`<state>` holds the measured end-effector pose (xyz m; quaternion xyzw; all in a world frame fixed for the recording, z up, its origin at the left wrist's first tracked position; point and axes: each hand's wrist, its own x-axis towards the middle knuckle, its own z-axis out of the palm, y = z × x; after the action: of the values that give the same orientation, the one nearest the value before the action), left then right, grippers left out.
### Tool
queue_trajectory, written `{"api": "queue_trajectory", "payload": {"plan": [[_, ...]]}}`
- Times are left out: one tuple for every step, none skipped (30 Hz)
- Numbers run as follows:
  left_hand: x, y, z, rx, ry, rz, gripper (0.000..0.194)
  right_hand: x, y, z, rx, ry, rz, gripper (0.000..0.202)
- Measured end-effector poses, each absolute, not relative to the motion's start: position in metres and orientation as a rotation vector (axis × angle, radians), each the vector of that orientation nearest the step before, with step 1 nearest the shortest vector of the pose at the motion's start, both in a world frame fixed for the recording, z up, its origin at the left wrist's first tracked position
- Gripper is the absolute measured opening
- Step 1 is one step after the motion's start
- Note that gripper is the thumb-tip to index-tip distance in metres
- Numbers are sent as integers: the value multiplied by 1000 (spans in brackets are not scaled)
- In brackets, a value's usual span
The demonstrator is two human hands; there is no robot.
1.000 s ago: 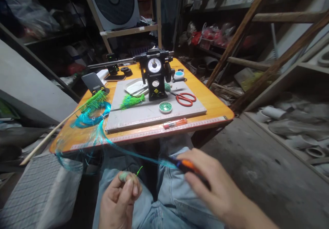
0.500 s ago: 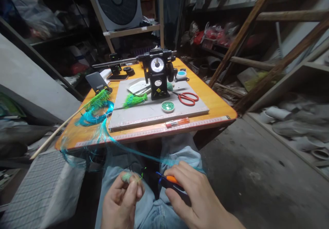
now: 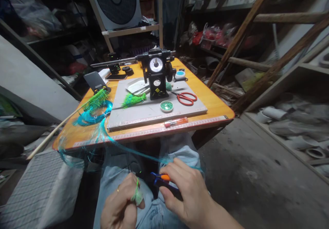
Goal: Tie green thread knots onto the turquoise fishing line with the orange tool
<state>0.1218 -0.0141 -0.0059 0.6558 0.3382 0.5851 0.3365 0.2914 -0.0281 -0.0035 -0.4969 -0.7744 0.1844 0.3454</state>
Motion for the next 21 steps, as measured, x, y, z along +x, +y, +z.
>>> {"api": "queue_trajectory", "payload": {"plan": [[122,-14,-7,1715,874,1539,29,290,-28,-4,-1290,-1998,503,18],[121,-13,-8,1718,874,1541,30,289,-29,-5,-1295,-1986,520,18],[121,-13,-9,1721,879,1541,31,287,-29,-5,-1298,-1975,531,17],[121,-13,-9,1726,879,1545,31,287,-29,-5,-1301,-1964,539,17],[121,-14,-9,1729,880,1549,32,287,-30,-5,-1302,-1958,550,17],[121,-15,-9,1728,883,1549,33,288,-30,-4,-1303,-1961,565,17],[121,-16,-9,1715,904,1536,34,289,-29,-3,-1309,-1969,577,17],[121,-17,-9,1682,958,1508,34,292,-28,-2,-1319,-1979,583,17],[121,-18,-9,1625,1032,1466,32,295,-27,-1,-1327,-1989,579,16],[121,-19,-9,1544,1105,1404,29,298,-26,1,-1332,-1997,563,15],[121,-20,-9,1450,1159,1334,24,302,-25,3,-1333,-2001,543,14],[121,-20,-8,1360,1169,1263,24,305,-24,5,-1332,-2001,521,13],[120,-19,-8,1292,1146,1202,25,308,-24,6,-1328,-2000,504,12],[120,-17,-6,1247,1104,1160,29,310,-24,8,-1323,-2001,492,12],[120,-16,-5,1225,1058,1134,32,312,-24,9,-1321,-2002,483,12],[120,-14,-4,1223,1023,1130,33,313,-25,10,-1320,-2005,474,12],[120,-12,-2,1243,1000,1145,33,313,-26,11,-1320,-2008,462,12],[121,-10,-1,1278,989,1172,31,314,-27,12,-1320,-2010,446,13],[122,-8,0,1320,992,1210,27,313,-28,13,-1323,-2011,431,14],[122,-7,1,1363,1011,1254,22,313,-29,14,-1330,-2011,420,14],[123,-6,1,1405,1045,1298,16,313,-30,15,-1339,-2011,411,13]]}}
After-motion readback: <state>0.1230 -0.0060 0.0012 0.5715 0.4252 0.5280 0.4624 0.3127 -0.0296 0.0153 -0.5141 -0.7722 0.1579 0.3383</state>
